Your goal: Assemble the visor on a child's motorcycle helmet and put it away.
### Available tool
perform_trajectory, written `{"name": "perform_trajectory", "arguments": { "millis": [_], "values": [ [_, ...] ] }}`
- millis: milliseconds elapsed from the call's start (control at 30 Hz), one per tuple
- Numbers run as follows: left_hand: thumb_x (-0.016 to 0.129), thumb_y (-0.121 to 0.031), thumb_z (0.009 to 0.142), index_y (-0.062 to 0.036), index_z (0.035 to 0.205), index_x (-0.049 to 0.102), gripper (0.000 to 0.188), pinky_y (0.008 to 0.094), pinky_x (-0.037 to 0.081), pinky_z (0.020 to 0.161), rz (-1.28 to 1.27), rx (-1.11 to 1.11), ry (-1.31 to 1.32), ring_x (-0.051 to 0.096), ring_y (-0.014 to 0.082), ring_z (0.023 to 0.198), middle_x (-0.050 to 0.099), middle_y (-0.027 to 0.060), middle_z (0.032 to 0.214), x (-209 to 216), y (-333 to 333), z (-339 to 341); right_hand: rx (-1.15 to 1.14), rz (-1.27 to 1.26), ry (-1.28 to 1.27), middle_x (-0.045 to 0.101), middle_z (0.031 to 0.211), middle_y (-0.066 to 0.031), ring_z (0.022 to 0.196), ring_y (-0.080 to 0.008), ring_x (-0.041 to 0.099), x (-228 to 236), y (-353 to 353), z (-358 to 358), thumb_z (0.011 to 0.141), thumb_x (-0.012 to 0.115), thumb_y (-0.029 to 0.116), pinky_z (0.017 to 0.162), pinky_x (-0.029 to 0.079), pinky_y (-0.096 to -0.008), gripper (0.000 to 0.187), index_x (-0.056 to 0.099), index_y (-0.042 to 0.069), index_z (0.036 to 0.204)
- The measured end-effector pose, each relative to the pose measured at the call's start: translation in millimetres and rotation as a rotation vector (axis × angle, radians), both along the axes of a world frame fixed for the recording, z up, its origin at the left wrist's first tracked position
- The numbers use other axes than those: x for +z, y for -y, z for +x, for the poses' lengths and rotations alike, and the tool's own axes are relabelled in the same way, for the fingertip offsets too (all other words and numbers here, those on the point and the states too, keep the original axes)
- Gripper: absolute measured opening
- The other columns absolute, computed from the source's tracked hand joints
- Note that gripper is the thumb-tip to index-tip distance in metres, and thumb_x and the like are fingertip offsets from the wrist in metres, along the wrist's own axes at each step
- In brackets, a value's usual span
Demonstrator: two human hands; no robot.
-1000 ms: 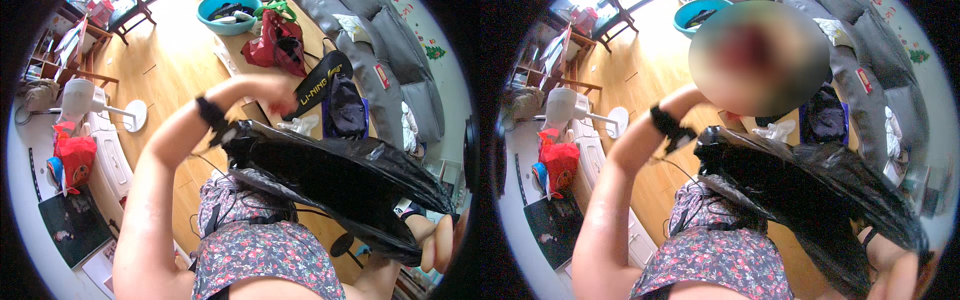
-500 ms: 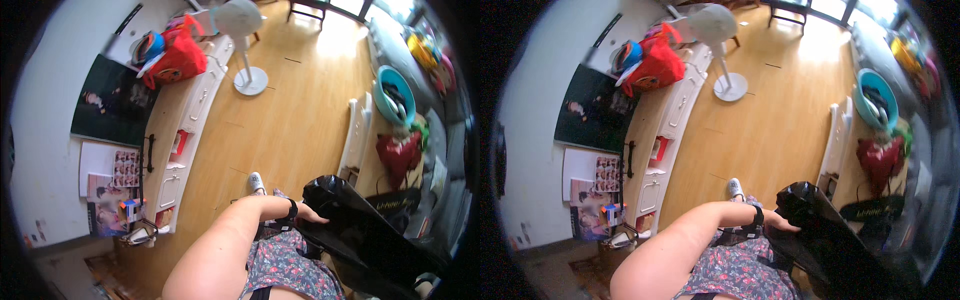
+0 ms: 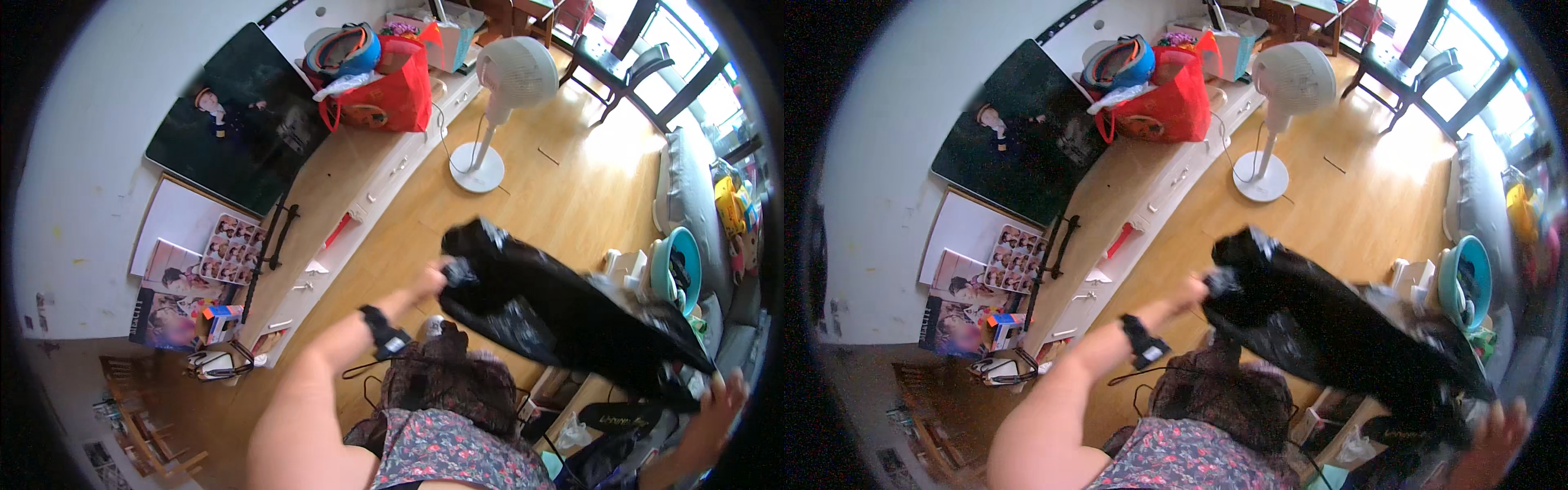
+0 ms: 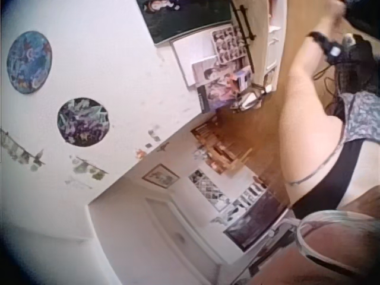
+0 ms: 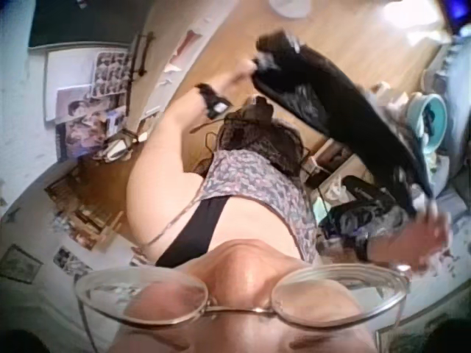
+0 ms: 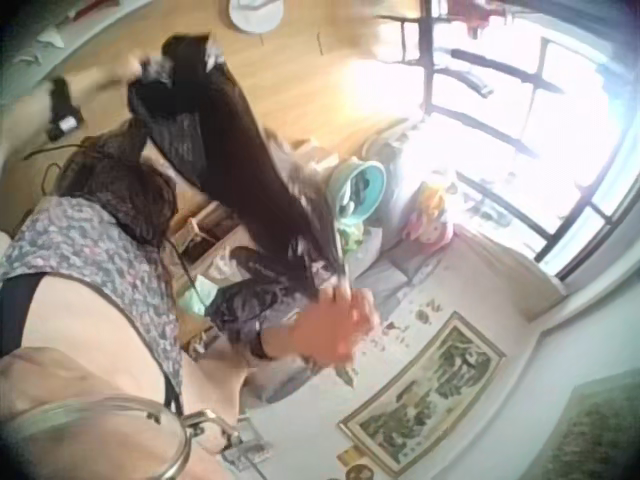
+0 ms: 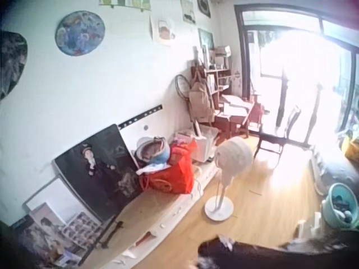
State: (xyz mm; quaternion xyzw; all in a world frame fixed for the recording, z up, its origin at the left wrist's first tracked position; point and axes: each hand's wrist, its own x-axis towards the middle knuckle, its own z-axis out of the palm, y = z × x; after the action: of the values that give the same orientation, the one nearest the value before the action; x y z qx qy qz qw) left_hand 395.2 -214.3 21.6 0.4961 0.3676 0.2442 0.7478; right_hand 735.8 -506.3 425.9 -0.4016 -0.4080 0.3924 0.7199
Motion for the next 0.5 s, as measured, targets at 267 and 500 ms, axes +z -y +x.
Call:
{"name": "perform_trajectory", "arguments": {
  "millis": [267,500],
  "values": [
    [0.042,-0.017,0.087,0.0076,0.107,0.053,0.033,0.033,0.048,0.082,-0.868,0.137,0.427,0.06,0.02,0.091,0.061,0.0135,0.103,103.5,-51.0,-113.3,0.177,0.035,-0.274,0.016,0.142,-0.0216,0.118,-0.0359,0.029,-64.9,-151.1,23.7,0.075,0.055,0.021,0.099,0.026,-0.0432,0.075,0.019,-0.001,0.136],
    [0.055,-0.013,0.086,0.0028,0.109,0.052,0.029,0.0259,0.049,0.079,-0.608,0.2,0.119,0.061,0.0141,0.084,0.061,0.0063,0.093,138.5,-92.0,-148.6,0.43,-0.045,-0.339,0.041,0.122,-0.0162,0.089,-0.0191,0.042,-141.9,-337.9,71.5,0.082,0.048,0.009,0.072,0.038,-0.029,0.048,0.034,-0.002,0.126]
  ]
}}
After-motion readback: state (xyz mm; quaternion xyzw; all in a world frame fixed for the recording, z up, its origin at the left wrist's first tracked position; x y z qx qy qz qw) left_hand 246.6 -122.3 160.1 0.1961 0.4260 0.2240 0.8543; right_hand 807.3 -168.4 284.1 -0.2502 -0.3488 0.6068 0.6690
